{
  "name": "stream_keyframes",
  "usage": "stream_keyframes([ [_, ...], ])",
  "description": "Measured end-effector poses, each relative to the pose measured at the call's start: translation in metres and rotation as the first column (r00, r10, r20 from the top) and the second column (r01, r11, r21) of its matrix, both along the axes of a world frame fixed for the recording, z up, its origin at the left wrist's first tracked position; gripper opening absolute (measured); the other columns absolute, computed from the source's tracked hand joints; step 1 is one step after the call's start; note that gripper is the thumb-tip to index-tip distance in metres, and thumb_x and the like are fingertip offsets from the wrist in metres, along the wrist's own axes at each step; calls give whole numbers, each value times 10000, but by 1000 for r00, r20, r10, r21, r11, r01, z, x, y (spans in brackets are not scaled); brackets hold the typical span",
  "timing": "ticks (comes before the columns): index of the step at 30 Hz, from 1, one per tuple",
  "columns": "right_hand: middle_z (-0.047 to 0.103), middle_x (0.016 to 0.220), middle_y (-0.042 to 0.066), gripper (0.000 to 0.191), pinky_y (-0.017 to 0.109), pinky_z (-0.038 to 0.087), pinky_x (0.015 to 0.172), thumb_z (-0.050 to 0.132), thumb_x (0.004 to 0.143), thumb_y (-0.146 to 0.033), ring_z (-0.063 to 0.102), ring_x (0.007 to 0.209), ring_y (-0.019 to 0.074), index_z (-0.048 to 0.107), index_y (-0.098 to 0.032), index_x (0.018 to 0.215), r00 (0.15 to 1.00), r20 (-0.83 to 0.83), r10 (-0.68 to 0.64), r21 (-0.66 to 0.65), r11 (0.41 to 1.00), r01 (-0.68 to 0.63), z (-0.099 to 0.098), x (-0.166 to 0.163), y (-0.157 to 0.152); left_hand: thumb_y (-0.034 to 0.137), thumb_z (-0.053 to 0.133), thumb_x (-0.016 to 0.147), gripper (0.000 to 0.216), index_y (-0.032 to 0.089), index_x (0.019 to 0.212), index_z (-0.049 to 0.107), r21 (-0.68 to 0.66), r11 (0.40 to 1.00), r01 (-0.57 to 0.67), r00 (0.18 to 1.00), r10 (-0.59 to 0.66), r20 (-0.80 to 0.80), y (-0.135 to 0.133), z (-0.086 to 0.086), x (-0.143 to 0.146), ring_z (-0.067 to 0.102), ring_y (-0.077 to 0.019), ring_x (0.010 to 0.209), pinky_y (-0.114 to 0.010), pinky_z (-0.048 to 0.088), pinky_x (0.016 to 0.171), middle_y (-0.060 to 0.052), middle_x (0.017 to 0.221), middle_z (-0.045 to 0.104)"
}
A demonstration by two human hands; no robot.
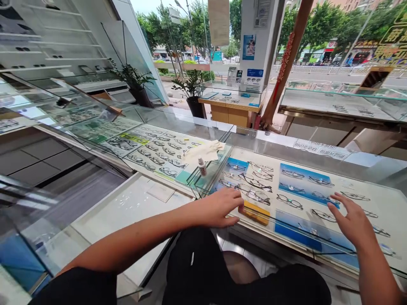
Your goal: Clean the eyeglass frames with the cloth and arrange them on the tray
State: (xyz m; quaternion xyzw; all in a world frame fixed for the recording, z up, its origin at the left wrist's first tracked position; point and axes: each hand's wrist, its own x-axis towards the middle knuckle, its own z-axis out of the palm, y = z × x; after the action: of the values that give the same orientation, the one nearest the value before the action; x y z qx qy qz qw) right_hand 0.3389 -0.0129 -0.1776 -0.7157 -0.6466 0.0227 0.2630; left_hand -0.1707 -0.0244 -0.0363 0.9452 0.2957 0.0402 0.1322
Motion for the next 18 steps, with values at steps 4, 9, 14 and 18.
stream_keyframes([
  [4, 643, 1558, 125, 644, 571, 468, 1158, 426, 979, -715, 577, 1414, 410, 696, -254, 1337, 998, 54, -39, -48, 998, 42, 6, -3, -2, 364, 651, 982, 175, 224, 1088, 651, -13, 987, -159, 986, 158, -57, -29, -22, -42, 650, -302, 1133, -420, 479, 968, -119, 1175, 708],
  [9, 631, 1582, 115, 673, 583, 524, 1046, 434, 947, -744, 602, 1387, 429, 676, -293, 1384, 996, 59, -74, -96, 992, 80, 8, -2, -4, 232, 591, 897, 79, 234, 838, 642, -456, 832, -314, 915, 138, -379, -33, -90, -111, 624, -228, 682, -349, 454, 651, -51, 803, 703],
  [14, 655, 1555, 122, 667, 594, 537, 1014, 433, 940, -750, 634, 1352, 442, 690, -305, 1363, 995, 80, -67, -70, 995, 72, 1, 7, -1, 254, 545, 944, 187, 202, 831, 684, -286, 750, -596, 769, 432, -470, 9, -151, -194, 659, -234, 769, -335, 484, 735, -98, 877, 747],
  [18, 670, 1530, 140, 682, 607, 548, 978, 432, 931, -749, 647, 1323, 463, 679, -292, 1374, 990, 120, -79, -79, 993, 89, 0, 7, 0, 249, 428, 1021, 305, 159, 1009, 720, -127, 702, -701, 680, 604, -416, 72, -167, -225, 657, -275, 1003, -381, 489, 908, -170, 1094, 742],
])
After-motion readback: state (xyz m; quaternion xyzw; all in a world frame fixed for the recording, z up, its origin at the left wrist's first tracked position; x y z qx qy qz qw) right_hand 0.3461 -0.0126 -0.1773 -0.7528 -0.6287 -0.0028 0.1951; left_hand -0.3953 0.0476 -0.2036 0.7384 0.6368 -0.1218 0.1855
